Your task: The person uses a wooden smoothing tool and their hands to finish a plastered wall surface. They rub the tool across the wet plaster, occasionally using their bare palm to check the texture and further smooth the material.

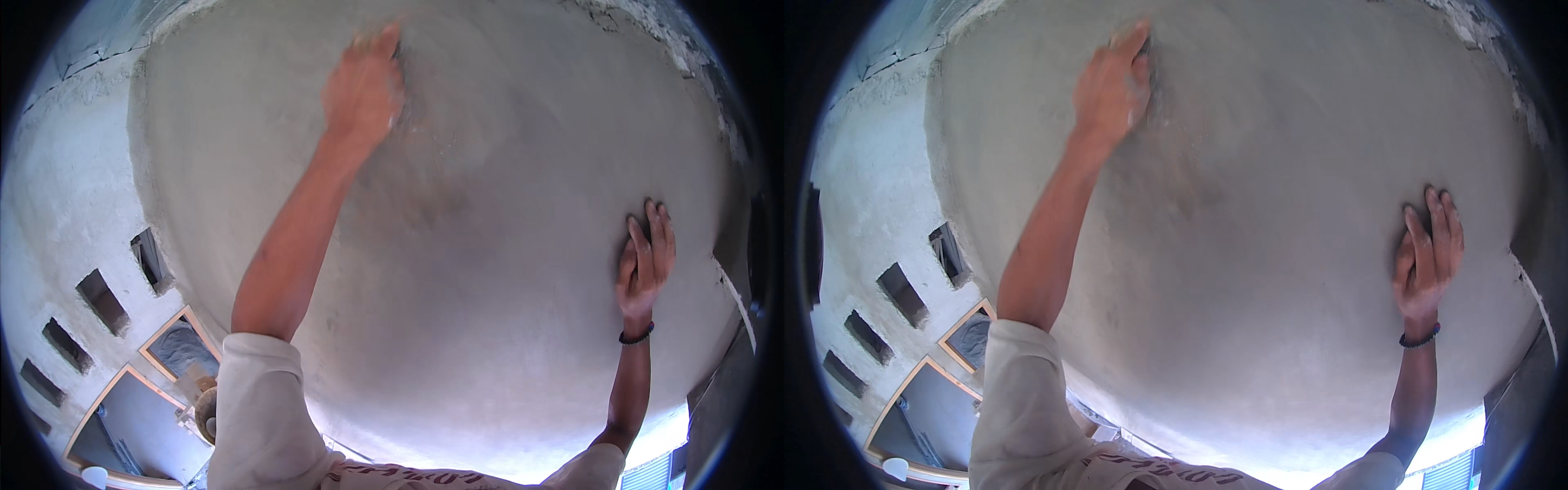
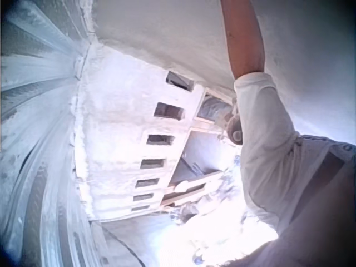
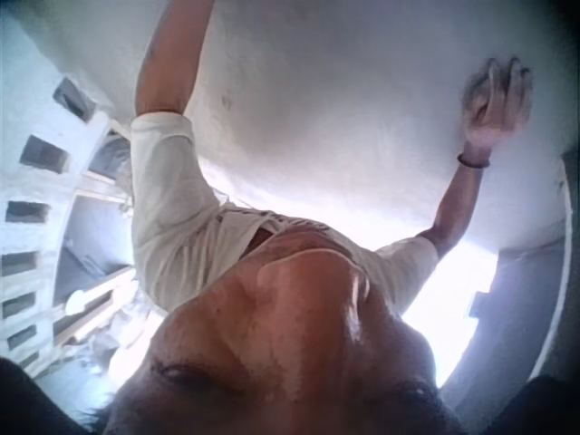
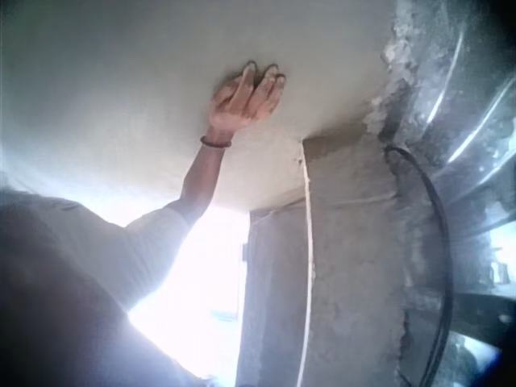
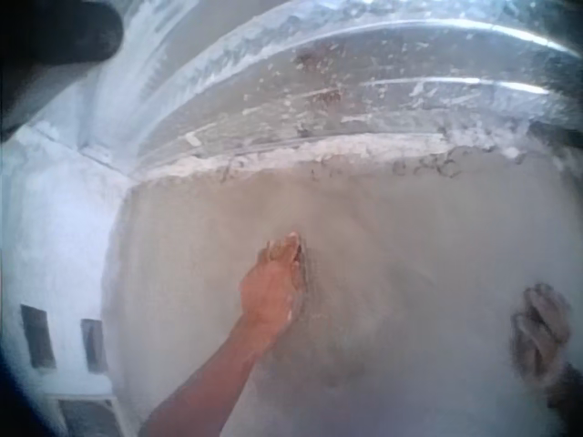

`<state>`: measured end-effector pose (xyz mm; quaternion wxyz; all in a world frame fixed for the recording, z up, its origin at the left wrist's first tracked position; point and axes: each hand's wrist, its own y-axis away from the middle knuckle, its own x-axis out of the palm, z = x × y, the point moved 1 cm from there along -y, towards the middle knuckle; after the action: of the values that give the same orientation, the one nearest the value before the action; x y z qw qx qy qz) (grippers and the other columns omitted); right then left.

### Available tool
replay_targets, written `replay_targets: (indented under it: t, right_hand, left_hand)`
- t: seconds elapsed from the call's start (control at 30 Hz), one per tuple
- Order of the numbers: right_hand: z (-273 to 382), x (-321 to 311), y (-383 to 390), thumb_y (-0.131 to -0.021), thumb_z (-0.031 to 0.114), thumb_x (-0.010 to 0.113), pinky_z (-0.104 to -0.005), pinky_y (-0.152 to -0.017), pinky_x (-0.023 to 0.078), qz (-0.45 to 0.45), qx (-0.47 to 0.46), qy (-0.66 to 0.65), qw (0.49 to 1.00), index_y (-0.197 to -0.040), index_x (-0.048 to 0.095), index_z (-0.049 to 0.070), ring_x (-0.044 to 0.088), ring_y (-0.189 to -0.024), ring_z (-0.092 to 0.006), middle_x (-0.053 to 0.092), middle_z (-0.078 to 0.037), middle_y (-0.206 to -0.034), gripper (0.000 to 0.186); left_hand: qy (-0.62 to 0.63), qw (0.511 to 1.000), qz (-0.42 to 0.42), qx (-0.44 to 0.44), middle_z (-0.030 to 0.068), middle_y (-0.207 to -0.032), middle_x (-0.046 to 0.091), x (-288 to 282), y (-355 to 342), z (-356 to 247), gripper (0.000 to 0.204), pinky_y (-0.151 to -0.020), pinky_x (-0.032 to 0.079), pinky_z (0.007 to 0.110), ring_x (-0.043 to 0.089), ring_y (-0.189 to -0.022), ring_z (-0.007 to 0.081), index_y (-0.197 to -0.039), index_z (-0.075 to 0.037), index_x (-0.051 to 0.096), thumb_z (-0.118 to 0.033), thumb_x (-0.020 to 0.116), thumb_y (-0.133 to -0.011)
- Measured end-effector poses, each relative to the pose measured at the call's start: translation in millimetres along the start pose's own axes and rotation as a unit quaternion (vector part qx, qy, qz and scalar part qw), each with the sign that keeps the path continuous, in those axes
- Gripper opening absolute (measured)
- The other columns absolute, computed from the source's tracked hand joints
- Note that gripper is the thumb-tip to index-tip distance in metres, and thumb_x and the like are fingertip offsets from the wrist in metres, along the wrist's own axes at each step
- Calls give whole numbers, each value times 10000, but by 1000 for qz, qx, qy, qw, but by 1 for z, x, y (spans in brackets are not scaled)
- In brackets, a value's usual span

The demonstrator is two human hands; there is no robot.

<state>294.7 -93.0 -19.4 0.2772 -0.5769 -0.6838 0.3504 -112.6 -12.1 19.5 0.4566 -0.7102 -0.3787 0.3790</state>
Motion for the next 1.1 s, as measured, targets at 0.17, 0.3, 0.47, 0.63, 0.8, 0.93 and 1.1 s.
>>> replay_targets:
  t: [0.17,0.3,0.47,0.63,0.8,0.93,1.1]
  right_hand:
    - [-2,1,9,-866,29,558,-452,-1041,397,1,7,21,1000,-1083,692,68,483,-1300,-332,593,-129,-1324,258]
    - [7,3,6,-865,20,555,-449,-1041,395,-7,20,1,1000,-1092,688,70,488,-1293,-335,602,-132,-1306,267]
    - [-1,-1,6,-865,19,555,-453,-1039,394,0,24,8,1000,-1095,684,61,492,-1289,-338,607,-137,-1293,267]
    - [-1,2,14,-870,24,554,-442,-1032,394,-17,25,8,1000,-1106,683,65,500,-1279,-337,610,-127,-1293,272]
    - [0,1,10,-879,26,546,-429,-1032,392,-11,33,-1,999,-1110,683,67,510,-1271,-327,614,-120,-1291,272]
    - [-7,-1,15,-891,35,540,-425,-1034,392,-14,29,5,999,-1118,682,69,508,-1277,-318,615,-117,-1291,269]
    - [-4,0,11,-887,26,542,-428,-1036,395,-17,37,-7,999,-1113,684,69,512,-1274,-319,620,-117,-1283,271]
  left_hand:
    - [11,989,-8,146,118,-1105,625,45,94,-60,397,-759,520,387,625,-900,261,-1318,-223,561,-175,563,-924]
    - [-51,993,-31,103,111,-989,632,9,-3,-43,342,-723,523,396,633,-845,240,-1263,-210,592,-370,465,-988]
    - [135,979,80,-128,129,-895,625,8,50,-11,324,-715,530,414,641,-820,273,-1206,-199,612,-377,482,-968]
    - [-74,985,-51,144,137,-868,611,25,63,-48,257,-692,524,415,646,-827,292,-1163,-177,618,-266,551,-931]
    - [-49,992,-75,90,153,-865,608,6,6,8,337,-689,534,408,638,-817,323,-1254,-185,597,-246,565,-924]
    - [59,996,66,-4,173,-881,606,25,64,-34,372,-698,526,440,627,-812,361,-1298,-214,586,-226,544,-929]
    - [-57,991,-67,98,153,-884,584,4,-10,-19,416,-697,524,426,633,-824,309,-1324,-246,578,-192,571,-911]
